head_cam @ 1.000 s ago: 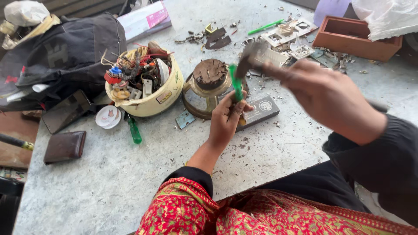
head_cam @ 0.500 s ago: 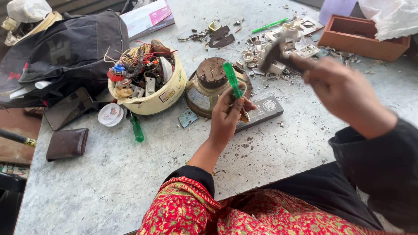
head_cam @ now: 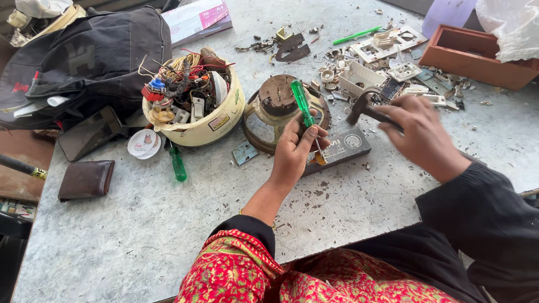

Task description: The person disassembles a white plastic electrical socket using a hammer and screwdriver. They remove the internal metal contacts and a yellow plastic component, then use a screwdriver to pry and separate the yellow component into smaller pieces on a cluttered workbench.

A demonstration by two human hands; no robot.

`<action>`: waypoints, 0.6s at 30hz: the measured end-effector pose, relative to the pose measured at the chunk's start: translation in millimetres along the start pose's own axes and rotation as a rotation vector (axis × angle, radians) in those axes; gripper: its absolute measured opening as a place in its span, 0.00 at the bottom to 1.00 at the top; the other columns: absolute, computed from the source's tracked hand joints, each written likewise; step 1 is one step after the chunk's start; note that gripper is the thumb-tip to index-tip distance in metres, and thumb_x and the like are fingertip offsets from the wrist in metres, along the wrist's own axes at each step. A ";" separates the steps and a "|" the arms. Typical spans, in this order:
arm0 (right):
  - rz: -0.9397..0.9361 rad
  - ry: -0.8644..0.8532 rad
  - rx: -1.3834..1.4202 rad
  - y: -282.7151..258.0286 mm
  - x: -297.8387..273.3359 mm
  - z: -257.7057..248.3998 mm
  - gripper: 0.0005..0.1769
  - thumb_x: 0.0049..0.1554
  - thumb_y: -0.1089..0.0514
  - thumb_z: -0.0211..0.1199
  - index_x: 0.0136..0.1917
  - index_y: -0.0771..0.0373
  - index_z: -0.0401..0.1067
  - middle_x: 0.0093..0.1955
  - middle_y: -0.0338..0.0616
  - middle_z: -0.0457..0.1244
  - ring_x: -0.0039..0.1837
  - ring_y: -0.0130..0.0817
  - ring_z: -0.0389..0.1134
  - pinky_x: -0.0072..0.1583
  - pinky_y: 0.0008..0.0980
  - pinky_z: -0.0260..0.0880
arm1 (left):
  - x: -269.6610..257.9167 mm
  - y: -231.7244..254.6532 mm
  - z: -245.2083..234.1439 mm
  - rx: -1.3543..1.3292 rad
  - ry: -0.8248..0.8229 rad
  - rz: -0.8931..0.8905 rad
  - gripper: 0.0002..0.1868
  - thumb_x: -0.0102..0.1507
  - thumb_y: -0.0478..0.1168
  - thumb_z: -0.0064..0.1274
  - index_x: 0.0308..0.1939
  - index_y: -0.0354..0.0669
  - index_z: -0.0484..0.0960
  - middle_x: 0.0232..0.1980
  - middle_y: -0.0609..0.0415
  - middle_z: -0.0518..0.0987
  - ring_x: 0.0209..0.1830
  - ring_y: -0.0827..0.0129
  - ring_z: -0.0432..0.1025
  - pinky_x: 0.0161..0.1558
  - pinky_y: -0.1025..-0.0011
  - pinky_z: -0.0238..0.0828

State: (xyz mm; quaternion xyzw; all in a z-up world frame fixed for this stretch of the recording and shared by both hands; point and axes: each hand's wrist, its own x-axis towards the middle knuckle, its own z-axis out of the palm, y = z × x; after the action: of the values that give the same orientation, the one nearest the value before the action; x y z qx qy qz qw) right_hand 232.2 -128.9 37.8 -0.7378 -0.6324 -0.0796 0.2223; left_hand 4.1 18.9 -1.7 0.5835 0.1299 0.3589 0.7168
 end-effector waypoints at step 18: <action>-0.186 -0.148 0.484 -53.8 19.2 61.6 0.22 0.49 0.43 0.73 0.51 0.58 0.80 0.47 0.37 0.66 0.55 0.38 0.66 0.59 0.42 0.60 | -1.6 8.9 0.8 0.025 0.023 0.078 0.19 0.74 0.35 0.45 0.69 0.34 0.68 0.50 0.51 0.81 0.50 0.70 0.78 0.54 0.69 0.80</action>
State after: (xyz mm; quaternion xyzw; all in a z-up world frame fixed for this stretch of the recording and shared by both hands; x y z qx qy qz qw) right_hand 173.5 -79.7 3.0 -0.6057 -0.7126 0.1083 0.3371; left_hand 0.2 17.8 6.4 0.5928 0.1199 0.3915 0.6935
